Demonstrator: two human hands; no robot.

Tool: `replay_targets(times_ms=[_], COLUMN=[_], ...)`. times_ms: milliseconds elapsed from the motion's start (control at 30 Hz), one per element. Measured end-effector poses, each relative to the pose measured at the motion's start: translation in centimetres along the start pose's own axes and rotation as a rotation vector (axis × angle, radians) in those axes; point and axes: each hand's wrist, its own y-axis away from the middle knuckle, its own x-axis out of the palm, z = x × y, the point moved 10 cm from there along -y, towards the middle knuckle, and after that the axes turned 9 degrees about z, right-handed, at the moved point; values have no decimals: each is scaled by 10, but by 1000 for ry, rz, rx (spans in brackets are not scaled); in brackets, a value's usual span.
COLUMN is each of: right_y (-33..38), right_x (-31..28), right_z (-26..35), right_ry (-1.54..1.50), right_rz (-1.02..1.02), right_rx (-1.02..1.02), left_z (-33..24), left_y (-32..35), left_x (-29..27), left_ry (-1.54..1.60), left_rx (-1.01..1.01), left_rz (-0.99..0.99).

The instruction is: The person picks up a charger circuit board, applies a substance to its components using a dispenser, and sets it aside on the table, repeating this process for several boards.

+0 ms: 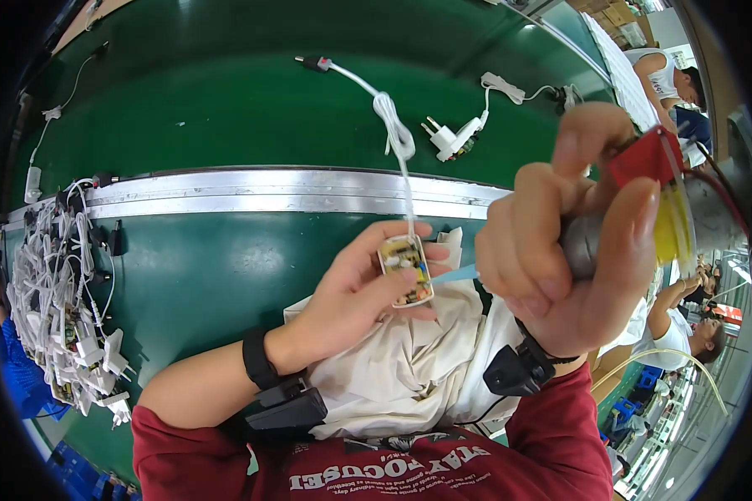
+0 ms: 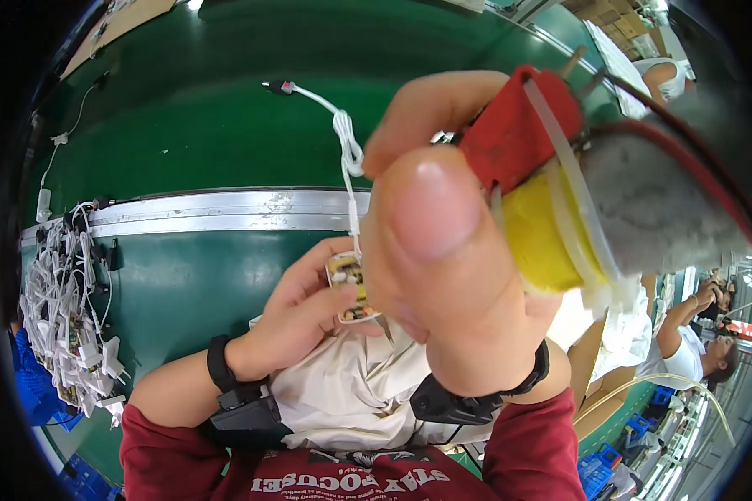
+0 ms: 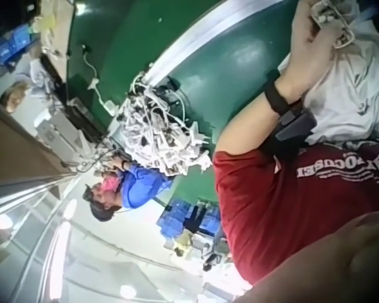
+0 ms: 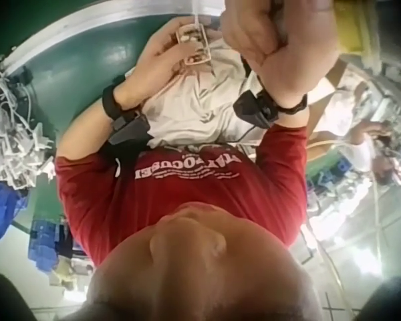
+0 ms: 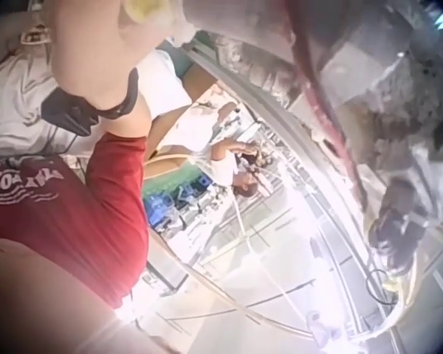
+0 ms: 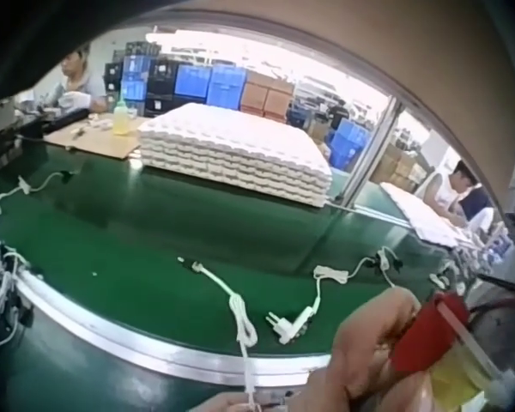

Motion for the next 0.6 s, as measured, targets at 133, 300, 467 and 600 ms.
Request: replay_targets(times_ms=[133, 300, 467, 600], right_y=[1, -1, -3, -4], right_x=[4, 6, 7, 7], right_z=[-5, -10, -15, -16], right_ry=[-25, -43, -55, -63], right_rz=[52, 86, 111, 132], right_rx=[-9, -9, -11, -16], left_z=[-10, -12, -11, -12], left_y=[0, -1, -2, -4], left_x=[-7, -7, -10, -10], left_ry=[100, 120, 145, 127], left_rx=[52, 67, 79, 69], left_rz=[-50, -40, -38, -29])
